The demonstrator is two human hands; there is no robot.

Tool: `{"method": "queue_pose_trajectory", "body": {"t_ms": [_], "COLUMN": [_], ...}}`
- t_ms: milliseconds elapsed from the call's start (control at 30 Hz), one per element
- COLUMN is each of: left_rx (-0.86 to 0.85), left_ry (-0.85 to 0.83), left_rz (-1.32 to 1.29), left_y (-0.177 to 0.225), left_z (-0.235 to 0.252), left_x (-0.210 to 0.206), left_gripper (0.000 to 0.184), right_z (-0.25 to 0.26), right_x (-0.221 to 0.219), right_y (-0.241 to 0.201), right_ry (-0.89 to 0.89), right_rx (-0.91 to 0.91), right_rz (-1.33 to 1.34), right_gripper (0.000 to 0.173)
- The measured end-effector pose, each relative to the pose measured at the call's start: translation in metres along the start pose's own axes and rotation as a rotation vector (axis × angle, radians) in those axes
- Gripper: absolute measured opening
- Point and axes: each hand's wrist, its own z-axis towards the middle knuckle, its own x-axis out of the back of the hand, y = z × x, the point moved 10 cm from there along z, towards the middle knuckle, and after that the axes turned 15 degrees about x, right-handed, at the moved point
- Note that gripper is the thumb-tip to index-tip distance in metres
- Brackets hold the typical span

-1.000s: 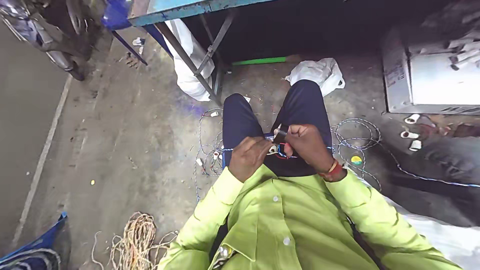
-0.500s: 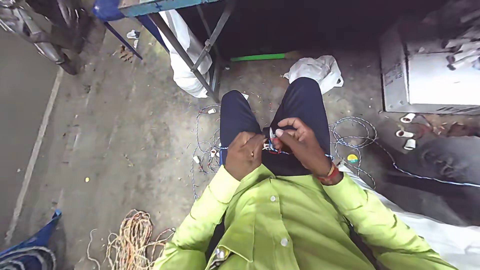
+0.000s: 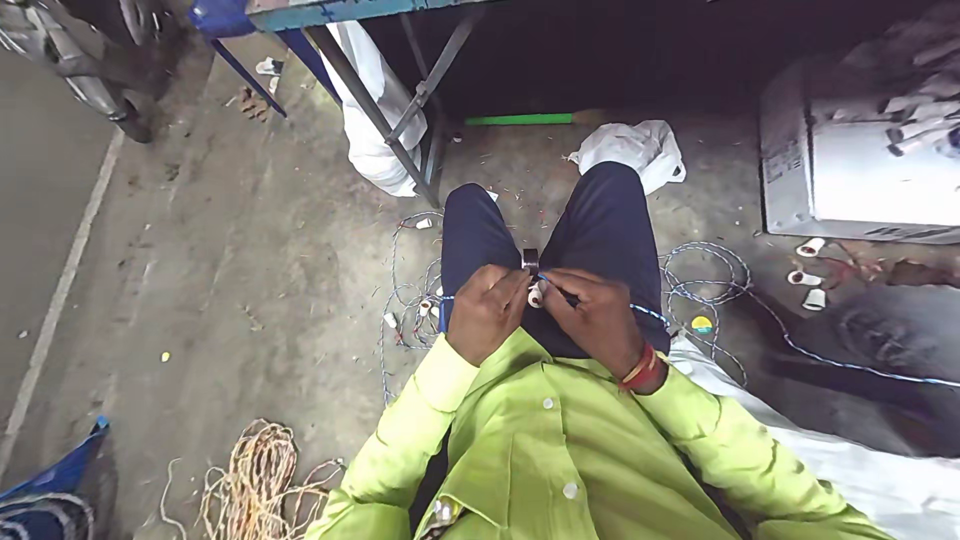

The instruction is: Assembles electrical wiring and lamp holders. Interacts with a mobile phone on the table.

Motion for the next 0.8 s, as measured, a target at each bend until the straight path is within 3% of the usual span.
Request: {"method": "queue_pose_trajectory", "body": {"t_ms": [133,233,333,500,700,800], "left_rx": [-0.017,0.036,0.077,0.15,0.016,-0.055], "left_ry": [-0.077,-0.123,-0.156,-0.24,-0.259,-0.378], "left_rz": [-0.047,-0.12,-0.196,-0.21,-0.069,-0.134], "left_y": [0.0,-0.005,-0.005,-0.002,0.011,0.008], "left_z": [-0.003,-0.003,0.003,0.005,-0.002,-0.006], "left_x": [-0.007,-0.011,-0.009,-0.015,-0.018,-0.03], "left_gripper": [0.013,0.015,0.018,0.036,0.04,0.036], "right_z": [-0.008,-0.005,-0.006,-0.008,-0.012,-0.016], "right_x": [-0.013,-0.017,-0.014,-0.019,-0.025,-0.03], "right_y": [0.024,0.028,0.034,0.039,0.045,0.053], "right_ry": [-0.064,-0.103,-0.002,0.034,-0.12,-0.24], "right_rx": [-0.26,-0.234,-0.19,-0.447,-0.605,-0.645], "right_rz": [0.144,0.18,0.203,0.582,0.793,0.87], "right_gripper": [0.021,0.022,0.017,0.012,0.019,0.02]}}
